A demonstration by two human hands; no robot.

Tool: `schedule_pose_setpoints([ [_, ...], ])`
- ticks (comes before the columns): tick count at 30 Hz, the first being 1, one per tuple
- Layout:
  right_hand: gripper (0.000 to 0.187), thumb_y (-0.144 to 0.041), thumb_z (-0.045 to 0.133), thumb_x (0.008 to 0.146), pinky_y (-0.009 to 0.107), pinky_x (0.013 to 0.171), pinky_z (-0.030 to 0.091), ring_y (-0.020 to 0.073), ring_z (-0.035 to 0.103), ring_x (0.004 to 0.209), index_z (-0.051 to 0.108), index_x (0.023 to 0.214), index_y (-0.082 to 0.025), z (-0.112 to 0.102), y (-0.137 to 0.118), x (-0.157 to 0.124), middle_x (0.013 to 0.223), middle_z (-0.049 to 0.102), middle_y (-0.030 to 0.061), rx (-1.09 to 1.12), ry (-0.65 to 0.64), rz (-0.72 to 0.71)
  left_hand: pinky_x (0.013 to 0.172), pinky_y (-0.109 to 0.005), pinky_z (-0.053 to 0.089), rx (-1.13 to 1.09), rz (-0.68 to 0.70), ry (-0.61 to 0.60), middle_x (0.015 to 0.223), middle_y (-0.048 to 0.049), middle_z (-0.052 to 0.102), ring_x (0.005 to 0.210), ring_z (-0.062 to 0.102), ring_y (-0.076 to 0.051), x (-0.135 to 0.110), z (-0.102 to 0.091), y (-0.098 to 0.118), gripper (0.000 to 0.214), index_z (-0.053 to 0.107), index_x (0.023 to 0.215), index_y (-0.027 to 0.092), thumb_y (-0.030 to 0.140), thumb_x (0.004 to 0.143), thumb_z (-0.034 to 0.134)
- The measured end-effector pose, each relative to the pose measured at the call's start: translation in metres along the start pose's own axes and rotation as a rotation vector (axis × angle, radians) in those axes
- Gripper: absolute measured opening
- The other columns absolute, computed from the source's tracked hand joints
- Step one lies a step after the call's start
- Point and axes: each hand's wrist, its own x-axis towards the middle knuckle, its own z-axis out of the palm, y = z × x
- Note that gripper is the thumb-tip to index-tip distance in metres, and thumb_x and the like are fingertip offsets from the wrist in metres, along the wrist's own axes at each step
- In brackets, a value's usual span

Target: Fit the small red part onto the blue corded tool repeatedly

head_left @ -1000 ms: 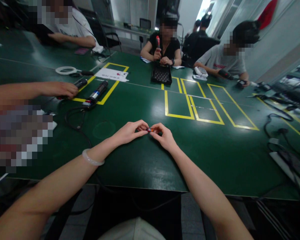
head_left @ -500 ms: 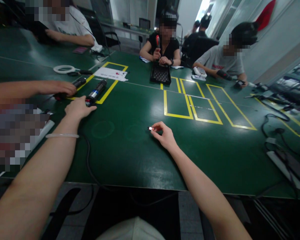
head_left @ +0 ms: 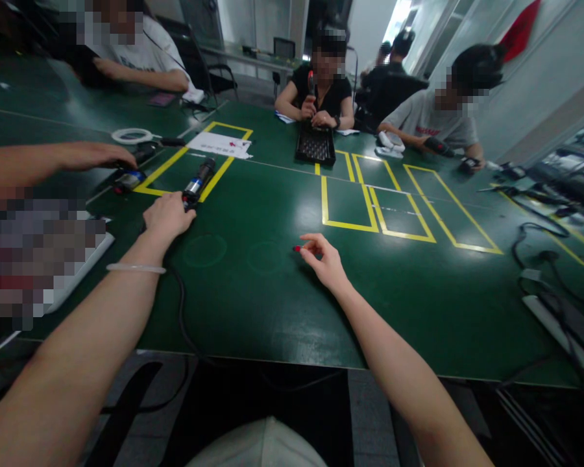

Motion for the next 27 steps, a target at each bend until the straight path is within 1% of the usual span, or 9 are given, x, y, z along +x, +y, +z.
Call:
schedule_pose_setpoints([
  [2, 0.026, -0.043, 0.062, 0.088, 0.031, 0.072, 0.051, 0.0151, 0.061, 0.071, 0.064, 0.104, -0.022, 0.000, 0.002, 0.002, 0.080, 0.065, 0.0005, 0.080, 0.005, 0.069, 0.088, -0.053, 0.051, -0.002, 0.033, 0.005, 0.131, -0.0226, 0.056, 0.113, 0.058, -0.038, -0.006, 0.001, 0.006, 0.052, 0.051, 0.134, 0.009, 0.041, 0.092, 0.055],
  [6, 0.037, -0.056, 0.065, 0.085, 0.028, 0.061, 0.048, 0.0135, 0.062, 0.064, 0.064, 0.096, -0.020, 0.000, 0.006, 0.004, 0.075, 0.066, 0.0003, 0.209, -0.003, 0.182, 0.085, -0.051, 0.053, -0.033, 0.072, 0.017, 0.129, -0.0222, 0.058, 0.110, 0.062, -0.041, -0.020, 0.002, 0.027, 0.064, 0.053, 0.133, 0.012, 0.049, 0.083, 0.066],
  [8, 0.041, -0.060, 0.064, 0.085, 0.027, 0.058, 0.046, 0.0131, 0.062, 0.061, 0.064, 0.095, -0.020, 0.000, 0.007, 0.004, 0.071, 0.066, 0.0001, 0.235, -0.006, 0.212, 0.082, -0.050, 0.053, -0.041, 0.108, 0.017, 0.123, -0.0224, 0.061, 0.106, 0.063, -0.042, -0.029, 0.003, 0.041, 0.064, 0.054, 0.128, 0.011, 0.051, 0.079, 0.068],
  [11, 0.044, -0.063, 0.061, 0.086, 0.026, 0.056, 0.044, 0.0125, 0.060, 0.058, 0.062, 0.090, -0.020, 0.001, 0.008, 0.004, 0.067, 0.065, 0.0000, 0.239, -0.003, 0.217, 0.078, -0.047, 0.053, -0.060, 0.218, 0.027, 0.117, -0.0216, 0.062, 0.102, 0.064, -0.041, -0.047, 0.007, 0.065, 0.059, 0.054, 0.123, 0.011, 0.048, 0.079, 0.067],
  [15, 0.042, -0.061, 0.061, 0.087, 0.028, 0.062, 0.047, 0.0129, 0.060, 0.061, 0.062, 0.087, -0.019, 0.001, 0.009, 0.005, 0.070, 0.066, 0.0011, 0.201, -0.005, 0.189, 0.075, -0.041, 0.052, -0.068, 0.391, 0.053, 0.114, -0.0196, 0.061, 0.100, 0.064, -0.036, -0.079, 0.013, 0.102, 0.051, 0.054, 0.119, 0.012, 0.047, 0.082, 0.063],
  [17, 0.040, -0.059, 0.061, 0.088, 0.029, 0.066, 0.049, 0.0134, 0.060, 0.063, 0.062, 0.087, -0.019, 0.002, 0.011, 0.005, 0.071, 0.067, 0.0011, 0.150, -0.008, 0.175, 0.077, -0.041, 0.051, -0.074, 0.474, 0.067, 0.111, -0.0187, 0.061, 0.100, 0.063, -0.035, -0.094, 0.016, 0.118, 0.047, 0.054, 0.117, 0.012, 0.045, 0.084, 0.062],
  [19, 0.035, -0.055, 0.059, 0.089, 0.029, 0.068, 0.049, 0.0142, 0.061, 0.064, 0.061, 0.088, -0.020, 0.003, 0.013, 0.005, 0.070, 0.067, 0.0006, 0.092, -0.003, 0.170, 0.081, -0.041, 0.050, -0.100, 0.561, 0.085, 0.113, -0.0189, 0.060, 0.102, 0.062, -0.035, -0.107, 0.021, 0.131, 0.048, 0.054, 0.121, 0.012, 0.043, 0.086, 0.062],
  [23, 0.024, -0.045, 0.057, 0.092, 0.029, 0.070, 0.048, 0.0152, 0.064, 0.065, 0.057, 0.091, -0.022, 0.003, 0.014, 0.004, 0.070, 0.067, -0.0010, 0.009, 0.017, 0.155, 0.084, -0.041, 0.048, -0.119, 0.709, 0.129, 0.125, -0.0189, 0.057, 0.106, 0.060, -0.034, -0.126, 0.028, 0.146, 0.063, 0.044, 0.141, 0.013, 0.041, 0.088, 0.063],
  [27, 0.018, -0.040, 0.055, 0.092, 0.028, 0.069, 0.046, 0.0151, 0.063, 0.063, 0.054, 0.088, -0.022, 0.004, 0.012, 0.002, 0.067, 0.066, -0.0024, -0.036, 0.005, 0.147, 0.085, -0.040, 0.048, -0.086, 0.735, 0.121, 0.128, -0.0188, 0.055, 0.106, 0.059, -0.033, -0.139, 0.028, 0.155, 0.069, 0.042, 0.146, 0.014, 0.046, 0.089, 0.064],
])
